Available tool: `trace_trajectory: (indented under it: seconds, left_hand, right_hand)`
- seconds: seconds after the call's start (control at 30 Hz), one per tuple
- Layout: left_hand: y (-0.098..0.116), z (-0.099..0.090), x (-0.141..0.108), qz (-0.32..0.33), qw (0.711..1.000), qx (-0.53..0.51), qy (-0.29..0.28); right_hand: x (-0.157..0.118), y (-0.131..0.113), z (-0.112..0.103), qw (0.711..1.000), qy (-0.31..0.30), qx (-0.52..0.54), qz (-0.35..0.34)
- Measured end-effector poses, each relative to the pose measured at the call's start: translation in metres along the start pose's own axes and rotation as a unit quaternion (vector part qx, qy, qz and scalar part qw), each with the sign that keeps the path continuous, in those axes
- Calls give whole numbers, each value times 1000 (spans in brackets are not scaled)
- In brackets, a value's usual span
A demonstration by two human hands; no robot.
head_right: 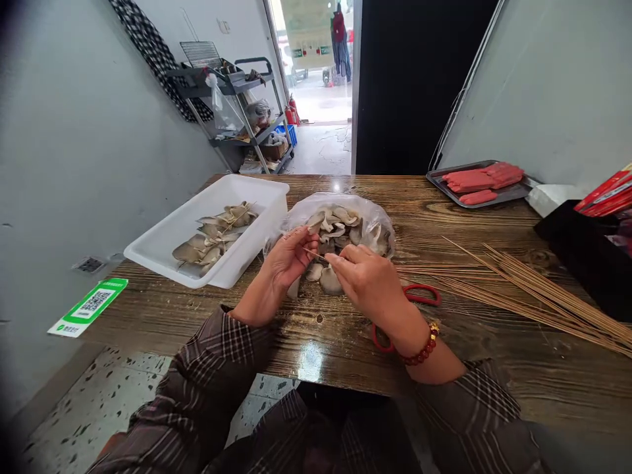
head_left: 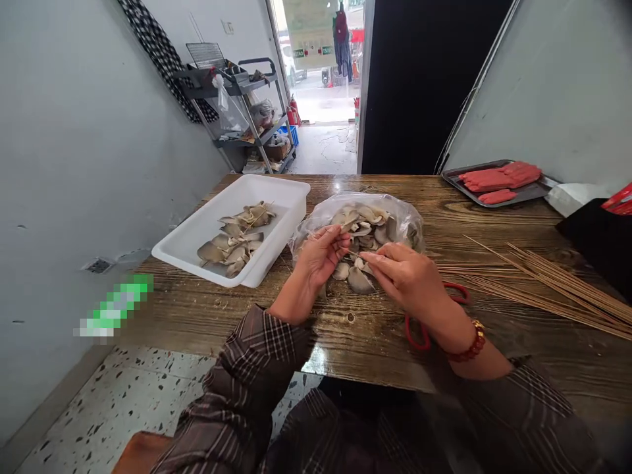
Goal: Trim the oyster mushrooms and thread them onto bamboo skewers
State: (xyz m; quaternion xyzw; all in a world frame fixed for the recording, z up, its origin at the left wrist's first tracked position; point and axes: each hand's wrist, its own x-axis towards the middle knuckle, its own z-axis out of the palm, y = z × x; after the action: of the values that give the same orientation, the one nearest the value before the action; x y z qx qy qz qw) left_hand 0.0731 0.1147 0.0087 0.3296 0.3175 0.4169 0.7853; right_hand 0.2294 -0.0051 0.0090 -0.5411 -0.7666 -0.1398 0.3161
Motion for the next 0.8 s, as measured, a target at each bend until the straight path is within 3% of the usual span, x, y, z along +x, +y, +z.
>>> trace_trajectory:
  seconds: [0.17,0.3,0.37,0.5,0.63,0.8]
  left_hand:
    - [-2,2,-4,-1,1000,-26,-18]
    - [-2,3,-5,7,999,-21,-23]
    - [-2,3,-5,6,1000,-16,-24]
    - [-1,0,-4,6,1000,-22,-22]
    - [0,-1,-5,9,999,-23,-28]
    - [1,1,-7,16,999,-8,-31]
  right_hand:
    - [0,1,3,998,42,38,32]
    - [-1,-12,-9,985,152,78,37]
    - [-2,-21,-13,980,173,95,20]
    - [-3,-25,0,989,66,127,-27]
    - [-4,-16,17,992,25,116,50]
    - [-5,-10,19,989,6,104,105]
